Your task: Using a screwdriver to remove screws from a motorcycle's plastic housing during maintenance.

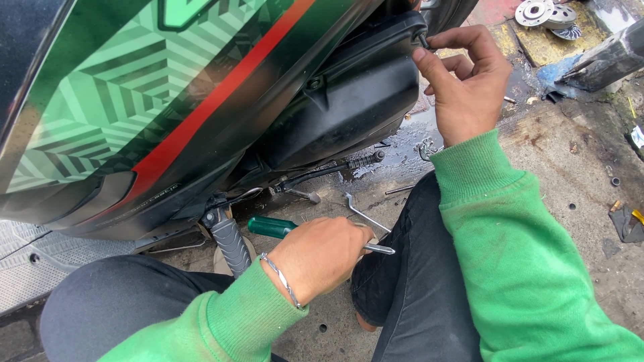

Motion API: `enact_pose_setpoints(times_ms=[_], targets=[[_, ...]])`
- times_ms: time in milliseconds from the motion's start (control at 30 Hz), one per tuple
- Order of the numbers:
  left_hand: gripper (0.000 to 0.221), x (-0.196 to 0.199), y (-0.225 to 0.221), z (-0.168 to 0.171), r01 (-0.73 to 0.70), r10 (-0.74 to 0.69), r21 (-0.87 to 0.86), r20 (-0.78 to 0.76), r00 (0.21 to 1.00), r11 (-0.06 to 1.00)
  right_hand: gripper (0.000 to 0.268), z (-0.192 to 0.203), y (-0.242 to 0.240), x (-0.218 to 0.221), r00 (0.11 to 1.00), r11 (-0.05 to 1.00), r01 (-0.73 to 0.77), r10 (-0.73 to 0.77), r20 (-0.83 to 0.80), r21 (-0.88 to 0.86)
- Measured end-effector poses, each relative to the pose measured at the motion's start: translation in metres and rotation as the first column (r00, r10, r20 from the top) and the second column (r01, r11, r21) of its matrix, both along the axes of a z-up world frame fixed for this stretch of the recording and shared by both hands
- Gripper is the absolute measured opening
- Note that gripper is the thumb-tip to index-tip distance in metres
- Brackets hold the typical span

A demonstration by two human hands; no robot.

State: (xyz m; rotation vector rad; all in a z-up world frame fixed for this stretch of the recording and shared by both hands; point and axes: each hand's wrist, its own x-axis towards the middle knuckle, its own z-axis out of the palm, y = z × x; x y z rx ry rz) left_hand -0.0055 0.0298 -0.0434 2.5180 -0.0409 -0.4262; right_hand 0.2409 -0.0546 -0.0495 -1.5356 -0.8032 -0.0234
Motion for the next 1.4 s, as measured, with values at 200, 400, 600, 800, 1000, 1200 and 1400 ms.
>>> enact_pose_setpoints(times_ms=[200,400,600,800,1000,1200,1400], targets=[[0.019,0.002,-0.002,0.002,-0.002,0.002,-0.011,-0.023,1.0,1.0,0.027,0.0,0.004,0.001,1.0,1.0,0.017,-0.017,-0.002,-0.005],[0.017,0.003,-0.002,-0.001,0.027,-0.026,0.009,-0.034,0.999,1.0,0.021,0.005,0.005,-0.001,0.995,0.998,0.065,-0.065,-0.077,-0.01],[0.018,0.002,-0.001,0.002,0.024,-0.025,-0.015,-0.022,0.999,1.0,0.018,0.007,0.007,-0.001,0.98,0.992,0.119,-0.125,-0.156,-0.047],[0.033,0.005,-0.002,0.013,0.018,-0.018,-0.003,-0.089,0.996,1.0,0.016,0.014,0.012,-0.005,0.922,0.991,0.132,-0.137,-0.363,-0.039],[0.018,0.005,0.0,0.014,0.001,-0.001,-0.009,-0.069,0.998,1.0,0.023,0.017,0.01,-0.004,0.886,0.99,0.117,-0.14,-0.442,-0.079],[0.016,0.009,0.001,0.012,-0.004,0.006,0.021,-0.095,0.995,1.0,0.028,0.019,0.004,-0.003,0.866,0.997,0.056,-0.07,-0.495,-0.044],[0.026,0.018,-0.002,0.016,0.016,-0.015,0.009,-0.077,0.997,1.0,0.051,0.026,-0.004,0.002,0.788,0.998,0.025,-0.054,-0.613,-0.056]])
